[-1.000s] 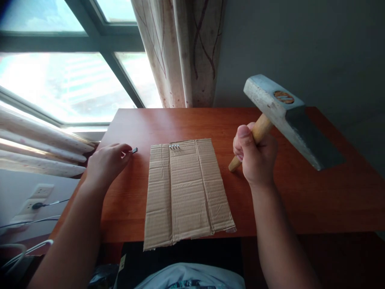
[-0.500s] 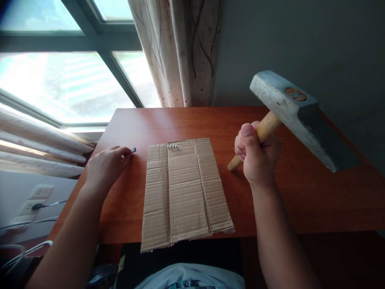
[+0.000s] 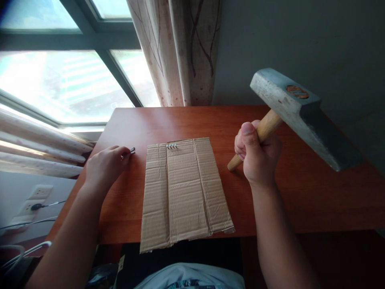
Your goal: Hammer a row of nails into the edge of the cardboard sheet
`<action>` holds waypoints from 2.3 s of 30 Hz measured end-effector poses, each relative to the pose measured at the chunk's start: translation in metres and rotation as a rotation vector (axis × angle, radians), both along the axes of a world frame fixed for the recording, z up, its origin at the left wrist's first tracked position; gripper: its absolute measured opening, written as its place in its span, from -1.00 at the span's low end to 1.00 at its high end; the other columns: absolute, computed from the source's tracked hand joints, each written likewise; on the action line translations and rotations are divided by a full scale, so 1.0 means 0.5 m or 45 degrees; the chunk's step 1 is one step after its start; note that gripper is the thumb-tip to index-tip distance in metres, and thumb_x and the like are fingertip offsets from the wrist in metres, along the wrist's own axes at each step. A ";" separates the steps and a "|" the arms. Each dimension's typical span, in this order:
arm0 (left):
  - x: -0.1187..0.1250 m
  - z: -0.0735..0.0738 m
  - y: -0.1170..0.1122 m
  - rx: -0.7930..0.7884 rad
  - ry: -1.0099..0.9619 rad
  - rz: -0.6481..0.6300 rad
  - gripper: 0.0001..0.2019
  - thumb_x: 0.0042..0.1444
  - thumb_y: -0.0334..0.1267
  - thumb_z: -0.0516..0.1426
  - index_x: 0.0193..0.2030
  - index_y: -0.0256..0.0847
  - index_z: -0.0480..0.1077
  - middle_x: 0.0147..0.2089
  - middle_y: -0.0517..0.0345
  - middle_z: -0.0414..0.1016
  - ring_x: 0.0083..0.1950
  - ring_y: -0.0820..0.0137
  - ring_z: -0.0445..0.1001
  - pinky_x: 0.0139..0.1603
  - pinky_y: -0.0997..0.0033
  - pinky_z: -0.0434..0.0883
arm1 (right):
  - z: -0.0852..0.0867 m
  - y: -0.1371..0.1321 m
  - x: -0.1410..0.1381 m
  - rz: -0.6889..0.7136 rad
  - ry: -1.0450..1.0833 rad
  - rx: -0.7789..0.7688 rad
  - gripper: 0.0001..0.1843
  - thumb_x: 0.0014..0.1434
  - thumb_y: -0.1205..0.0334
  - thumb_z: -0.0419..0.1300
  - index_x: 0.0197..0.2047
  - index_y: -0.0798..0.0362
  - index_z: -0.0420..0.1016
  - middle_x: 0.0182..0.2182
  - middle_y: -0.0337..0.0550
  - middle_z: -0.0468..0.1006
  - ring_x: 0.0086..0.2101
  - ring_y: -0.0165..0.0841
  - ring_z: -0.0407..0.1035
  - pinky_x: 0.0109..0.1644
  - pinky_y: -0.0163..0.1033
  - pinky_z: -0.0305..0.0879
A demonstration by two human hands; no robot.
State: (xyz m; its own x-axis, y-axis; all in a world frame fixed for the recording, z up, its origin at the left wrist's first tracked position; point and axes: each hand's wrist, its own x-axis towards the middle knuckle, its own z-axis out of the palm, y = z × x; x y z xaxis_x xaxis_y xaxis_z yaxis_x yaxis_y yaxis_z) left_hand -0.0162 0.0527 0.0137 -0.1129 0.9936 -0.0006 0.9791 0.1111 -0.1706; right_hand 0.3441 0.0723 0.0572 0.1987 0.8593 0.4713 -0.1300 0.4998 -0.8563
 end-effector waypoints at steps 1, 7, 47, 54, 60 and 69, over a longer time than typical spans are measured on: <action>0.002 0.004 0.000 -0.017 -0.003 -0.004 -0.59 0.31 -0.10 -0.10 -0.15 -0.12 0.57 -0.09 -0.04 0.58 -0.20 0.11 0.56 -0.40 0.29 0.21 | 0.000 0.000 0.000 -0.001 -0.001 -0.002 -0.44 0.20 0.05 0.32 -0.62 0.00 0.07 -0.74 -0.43 0.04 -0.76 -0.57 -0.09 -0.72 -0.31 -0.24; 0.005 0.020 0.002 -0.139 0.009 -0.027 -0.62 0.29 -0.11 -0.07 -0.14 -0.15 0.55 -0.05 -0.09 0.59 -0.14 0.04 0.57 -0.34 0.25 0.29 | 0.000 -0.002 -0.001 -0.006 -0.004 -0.004 -0.45 0.18 0.05 0.33 -0.62 0.00 0.08 -0.74 -0.43 0.05 -0.75 -0.56 -0.07 -0.71 -0.31 -0.22; 0.219 0.059 0.060 0.406 -1.502 -0.564 -0.91 0.10 -0.28 0.22 -0.28 -0.23 0.52 -0.30 0.10 0.63 -0.29 0.40 0.57 -0.17 0.42 0.52 | 0.003 -0.005 -0.006 -0.052 -0.018 -0.009 -0.45 0.21 0.04 0.31 -0.60 0.00 0.07 -0.73 -0.44 0.03 -0.75 -0.57 -0.10 -0.72 -0.34 -0.22; 0.216 0.055 0.061 0.401 -1.478 -0.571 -0.91 0.10 -0.29 0.23 -0.27 -0.23 0.53 -0.30 0.12 0.63 -0.30 0.41 0.57 -0.23 0.47 0.50 | 0.001 -0.005 -0.004 -0.067 -0.011 -0.007 -0.46 0.21 0.04 0.30 -0.59 0.00 0.06 -0.73 -0.45 0.01 -0.75 -0.58 -0.12 -0.72 -0.35 -0.22; 0.215 0.052 0.061 0.394 -1.480 -0.563 -0.91 0.09 -0.29 0.23 -0.28 -0.24 0.53 -0.30 0.11 0.63 -0.30 0.41 0.57 -0.21 0.46 0.52 | 0.001 -0.006 -0.003 -0.067 -0.004 -0.020 -0.45 0.21 0.03 0.30 -0.59 -0.01 0.04 -0.73 -0.45 0.00 -0.75 -0.57 -0.12 -0.72 -0.35 -0.22; 0.215 0.051 0.061 0.406 -1.480 -0.548 -0.89 0.09 -0.25 0.24 -0.28 -0.23 0.55 -0.31 0.10 0.65 -0.30 0.38 0.60 -0.22 0.44 0.54 | 0.002 -0.006 -0.003 -0.075 -0.008 -0.017 -0.45 0.20 0.03 0.31 -0.58 0.00 0.03 -0.73 -0.46 0.00 -0.75 -0.58 -0.12 -0.72 -0.35 -0.22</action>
State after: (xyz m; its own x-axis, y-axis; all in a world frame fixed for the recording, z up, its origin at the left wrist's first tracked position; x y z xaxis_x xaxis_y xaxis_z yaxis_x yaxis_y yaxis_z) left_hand 0.0912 0.0830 0.0391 0.1232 0.9241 0.3618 0.5007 -0.3727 0.7813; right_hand 0.3426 0.0696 0.0582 0.2461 0.8523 0.4616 -0.0952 0.4952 -0.8635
